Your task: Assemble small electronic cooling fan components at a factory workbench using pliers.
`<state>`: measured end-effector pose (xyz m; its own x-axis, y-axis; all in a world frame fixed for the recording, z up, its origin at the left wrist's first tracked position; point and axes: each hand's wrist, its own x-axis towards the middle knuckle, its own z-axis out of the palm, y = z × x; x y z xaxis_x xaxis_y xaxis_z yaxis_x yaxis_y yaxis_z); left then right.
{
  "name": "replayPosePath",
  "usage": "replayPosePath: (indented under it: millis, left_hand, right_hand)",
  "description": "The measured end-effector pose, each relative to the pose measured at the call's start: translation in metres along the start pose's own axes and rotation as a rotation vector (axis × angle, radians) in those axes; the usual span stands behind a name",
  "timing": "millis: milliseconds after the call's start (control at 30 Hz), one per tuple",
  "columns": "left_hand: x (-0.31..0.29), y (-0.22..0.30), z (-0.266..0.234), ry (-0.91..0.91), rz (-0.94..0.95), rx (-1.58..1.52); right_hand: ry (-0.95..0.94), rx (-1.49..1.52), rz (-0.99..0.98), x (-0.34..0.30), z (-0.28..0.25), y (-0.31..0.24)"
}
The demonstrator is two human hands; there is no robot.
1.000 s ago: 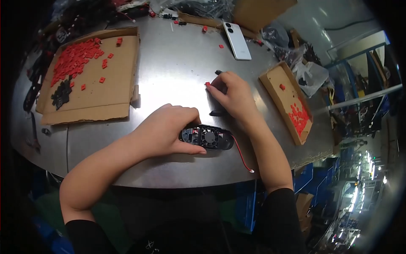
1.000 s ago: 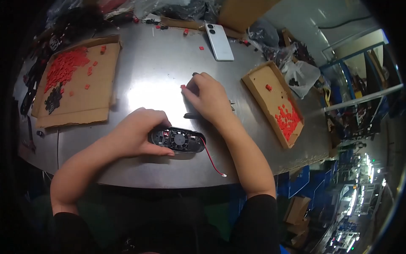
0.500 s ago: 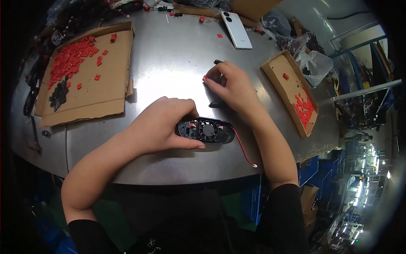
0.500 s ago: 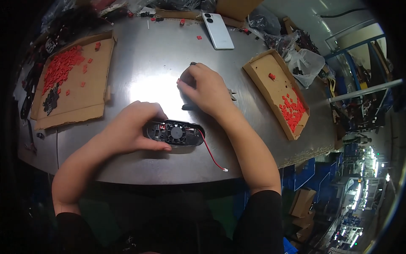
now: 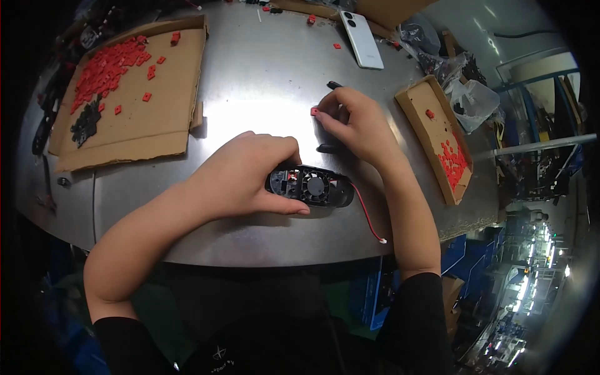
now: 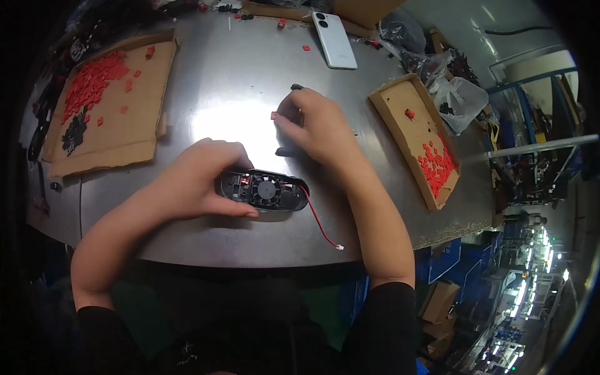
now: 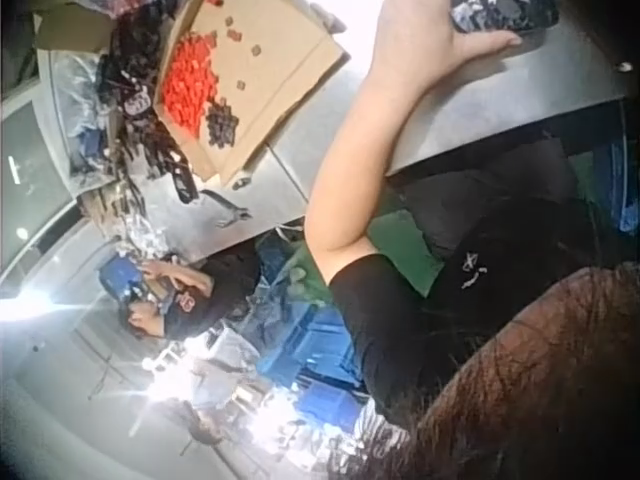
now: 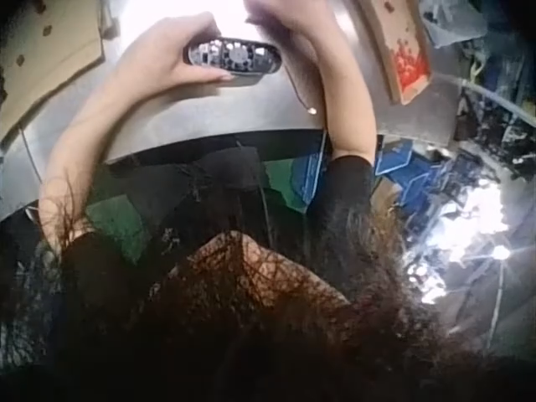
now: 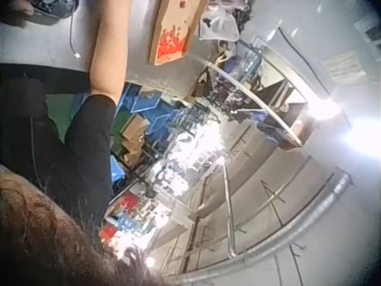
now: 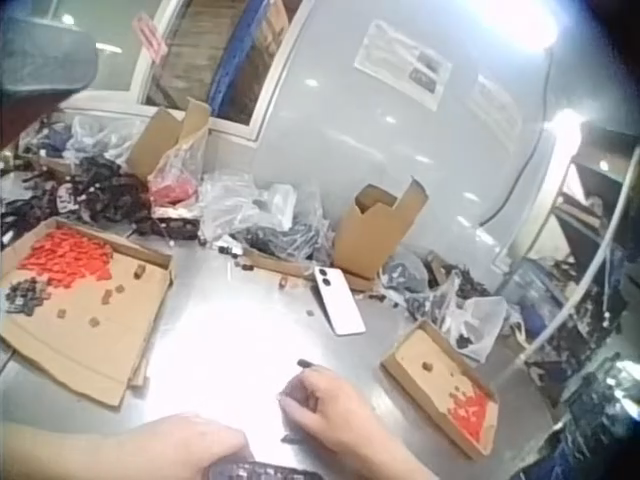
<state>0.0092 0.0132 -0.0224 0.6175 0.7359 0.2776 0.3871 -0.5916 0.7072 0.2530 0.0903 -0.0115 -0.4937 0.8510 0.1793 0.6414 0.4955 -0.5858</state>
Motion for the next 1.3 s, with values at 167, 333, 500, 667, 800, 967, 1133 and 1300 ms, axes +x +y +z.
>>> replayPosePath:
  millis: [167, 333, 500, 667, 800, 967, 1133, 1300]
  left_hand:
    - [-0.010, -0.010, 0.001, 0.044, -0.010, -0.023]
    - [-0.008, -0.013, 0.009, 0.071, 0.006, -0.076]
    - [-0.008, -0.011, 0.006, 0.060, -0.002, -0.080]
    - [-0.008, -0.009, 0.006, 0.044, -0.018, -0.053]
    - [-0.008, -0.008, 0.004, -0.005, -0.021, -0.027]
    - [-0.008, -0.008, 0.006, 0.039, -0.018, -0.027]
    - [-0.008, -0.006, 0.003, 0.005, -0.032, -0.005]
    - [-0.006, -0.006, 0.003, -0.018, -0.055, -0.035]
  right_hand:
    - [-0.003, -0.061, -0.011, -0.019, -0.015, -0.064]
    - [-0.146, -0.111, -0.086, -0.050, -0.002, -0.108]
    - [-0.179, -0.148, -0.044, -0.046, 0.001, -0.101]
    - [-0.168, -0.187, -0.069, -0.048, 0.000, -0.103]
    - [-0.130, -0.185, -0.137, -0.049, 0.001, -0.102]
    - [-0.136, -0.233, -0.152, -0.050, 0.001, -0.105]
    - [-0.146, -0.278, -0.181, -0.053, 0.002, -0.104]
    - [-0.147, -0.378, -0.266, -0.052, 0.003, -0.109]
